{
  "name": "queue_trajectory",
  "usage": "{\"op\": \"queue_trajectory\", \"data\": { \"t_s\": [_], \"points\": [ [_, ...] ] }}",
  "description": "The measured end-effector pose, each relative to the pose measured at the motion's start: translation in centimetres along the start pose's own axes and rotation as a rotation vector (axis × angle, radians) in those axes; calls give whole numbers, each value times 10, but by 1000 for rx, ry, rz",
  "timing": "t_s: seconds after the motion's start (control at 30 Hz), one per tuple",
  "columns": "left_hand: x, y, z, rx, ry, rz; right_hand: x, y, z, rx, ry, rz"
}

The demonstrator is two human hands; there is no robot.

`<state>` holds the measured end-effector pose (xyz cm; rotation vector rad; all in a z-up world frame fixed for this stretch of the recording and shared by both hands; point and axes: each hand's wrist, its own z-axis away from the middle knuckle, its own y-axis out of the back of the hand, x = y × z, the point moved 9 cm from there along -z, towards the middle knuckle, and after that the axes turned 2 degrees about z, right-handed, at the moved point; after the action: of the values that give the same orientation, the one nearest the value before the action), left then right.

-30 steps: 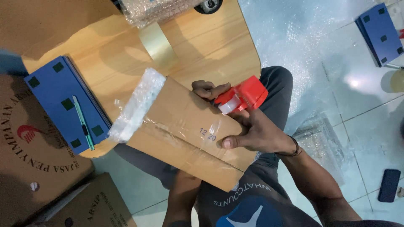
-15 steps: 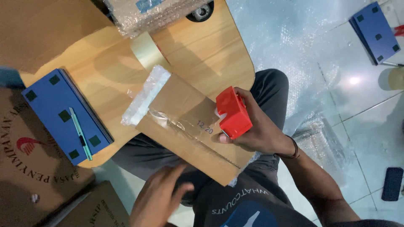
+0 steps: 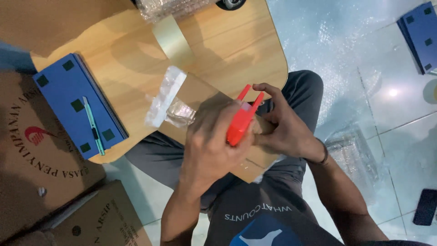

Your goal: A person wraps a small item in bubble wrap and secures it inside a cardboard sleeve using adhesive tape.

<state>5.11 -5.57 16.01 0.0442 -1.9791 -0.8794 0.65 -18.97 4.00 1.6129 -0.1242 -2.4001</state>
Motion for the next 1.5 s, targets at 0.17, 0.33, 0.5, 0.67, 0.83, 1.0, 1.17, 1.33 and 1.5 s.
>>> {"op": "queue_trajectory", "data": {
  "t_s": [0.17, 0.33, 0.5, 0.67, 0.83, 1.0, 1.17, 1.33, 1.5],
  "points": [
    [-1, 12, 13, 118, 10, -19, -11, 3, -2, -18, -21, 69],
    [-20, 18, 13, 157, 182, 56, -20, 13, -6, 59, -67, 151],
    [-56, 19, 16, 87, 332, 238, -41, 13, 2, 122, 61, 414],
    [-79, 18, 10, -77, 446, 473, -73, 9, 10, 148, 393, 497],
    [-108, 5, 11, -274, 711, 678, -70, 8, 8, 154, 412, 664],
    [-108, 2, -4, -341, 727, 720, -70, 11, 2, 70, 319, 670],
    [-111, 0, -21, -412, 709, 695, -67, 15, -3, 20, 279, 587],
    [-113, 2, -30, -546, 685, 539, -50, 17, -9, -105, 75, 568],
    [-111, 2, -34, -594, 549, 534, -49, 20, -7, -118, 33, 561]
  ]
}}
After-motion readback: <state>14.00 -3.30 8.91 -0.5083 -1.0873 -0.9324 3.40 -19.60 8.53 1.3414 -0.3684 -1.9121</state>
